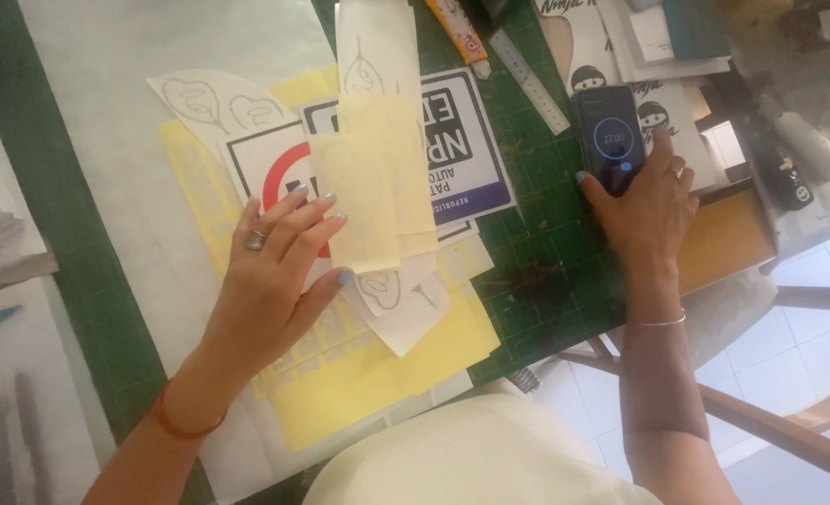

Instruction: Cutting out various paper designs and stickers from sheets using scissors on a cutting mat.

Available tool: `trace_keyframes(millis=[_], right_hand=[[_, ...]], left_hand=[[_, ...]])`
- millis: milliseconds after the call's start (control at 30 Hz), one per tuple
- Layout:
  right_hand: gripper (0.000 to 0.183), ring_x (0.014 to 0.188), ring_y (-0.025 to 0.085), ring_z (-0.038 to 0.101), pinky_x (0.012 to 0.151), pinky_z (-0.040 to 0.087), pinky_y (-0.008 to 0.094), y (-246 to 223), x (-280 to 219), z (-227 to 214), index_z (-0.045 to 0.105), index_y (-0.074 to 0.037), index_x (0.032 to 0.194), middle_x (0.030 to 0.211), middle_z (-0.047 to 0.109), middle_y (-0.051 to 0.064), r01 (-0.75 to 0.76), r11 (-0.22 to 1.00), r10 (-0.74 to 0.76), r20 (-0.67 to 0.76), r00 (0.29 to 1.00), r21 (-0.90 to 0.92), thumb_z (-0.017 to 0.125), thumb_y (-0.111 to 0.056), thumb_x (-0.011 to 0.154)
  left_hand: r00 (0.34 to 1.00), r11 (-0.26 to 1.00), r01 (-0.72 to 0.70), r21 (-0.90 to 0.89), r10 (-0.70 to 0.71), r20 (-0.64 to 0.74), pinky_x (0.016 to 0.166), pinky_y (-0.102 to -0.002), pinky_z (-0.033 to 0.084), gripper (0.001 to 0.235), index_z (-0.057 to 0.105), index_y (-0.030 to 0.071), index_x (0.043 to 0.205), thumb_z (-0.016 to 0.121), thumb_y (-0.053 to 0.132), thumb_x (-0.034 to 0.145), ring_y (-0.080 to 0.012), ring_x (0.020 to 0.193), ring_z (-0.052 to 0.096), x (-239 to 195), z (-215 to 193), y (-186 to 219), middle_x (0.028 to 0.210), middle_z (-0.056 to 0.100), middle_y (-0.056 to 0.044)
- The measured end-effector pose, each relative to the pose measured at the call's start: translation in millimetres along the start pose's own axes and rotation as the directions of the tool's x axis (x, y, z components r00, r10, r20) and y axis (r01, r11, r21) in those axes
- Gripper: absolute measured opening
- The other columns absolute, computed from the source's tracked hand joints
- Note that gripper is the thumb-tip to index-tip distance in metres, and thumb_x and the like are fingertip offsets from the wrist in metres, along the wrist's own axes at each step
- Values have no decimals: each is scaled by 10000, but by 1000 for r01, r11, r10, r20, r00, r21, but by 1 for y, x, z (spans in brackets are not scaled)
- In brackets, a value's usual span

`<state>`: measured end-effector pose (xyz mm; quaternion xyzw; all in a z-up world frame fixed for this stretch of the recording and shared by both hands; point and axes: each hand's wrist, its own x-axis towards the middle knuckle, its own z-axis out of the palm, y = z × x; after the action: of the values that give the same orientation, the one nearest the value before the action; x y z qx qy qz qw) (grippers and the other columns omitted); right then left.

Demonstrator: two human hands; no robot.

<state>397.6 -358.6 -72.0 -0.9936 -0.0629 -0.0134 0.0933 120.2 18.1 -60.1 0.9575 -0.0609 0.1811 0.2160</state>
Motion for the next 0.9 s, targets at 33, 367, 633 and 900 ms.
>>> trace_keyframes(millis=[33,367,633,900], right_hand=[[994,1427,545,502,1101,417,735,0,2,0,353,-81,1727,1575,590,330,-13,1000,13,14,1000,10,879,-549,1025],[862,1425,558,529,1058,385,748,-38,-11,-31,337,-44,1725,1585,629,310,323,944,-319,-61,946,64,876,-300,1103],[348,1056,253,781,879,585,531,-89,47,18,680,-304,1486,1110,816,-86,674,707,-691,-6,723,-214,734,-429,1166],[296,947,265,784,813,611,471,-130,17,54,745,-223,1401,1030,774,-16,831,555,-802,-290,522,-40,810,-229,1113]], left_hand=[[1000,1000,-9,6,9,1,1334,-712,360,443,665,64,1496,744,256,1104,-430,1571,567,1,1,0,1614,670,-156],[994,968,107,225,-110,-2,1252,-681,430,547,662,60,1543,749,366,1098,-373,1525,596,8,25,-21,1617,686,-156],[909,835,389,388,-418,-12,1008,-574,607,849,652,90,1568,604,808,1118,-326,1122,801,35,43,-21,1198,798,-181],[903,807,401,433,-427,-41,890,-579,628,840,560,80,1640,758,630,1037,-389,999,833,30,55,-52,1118,800,-165]])
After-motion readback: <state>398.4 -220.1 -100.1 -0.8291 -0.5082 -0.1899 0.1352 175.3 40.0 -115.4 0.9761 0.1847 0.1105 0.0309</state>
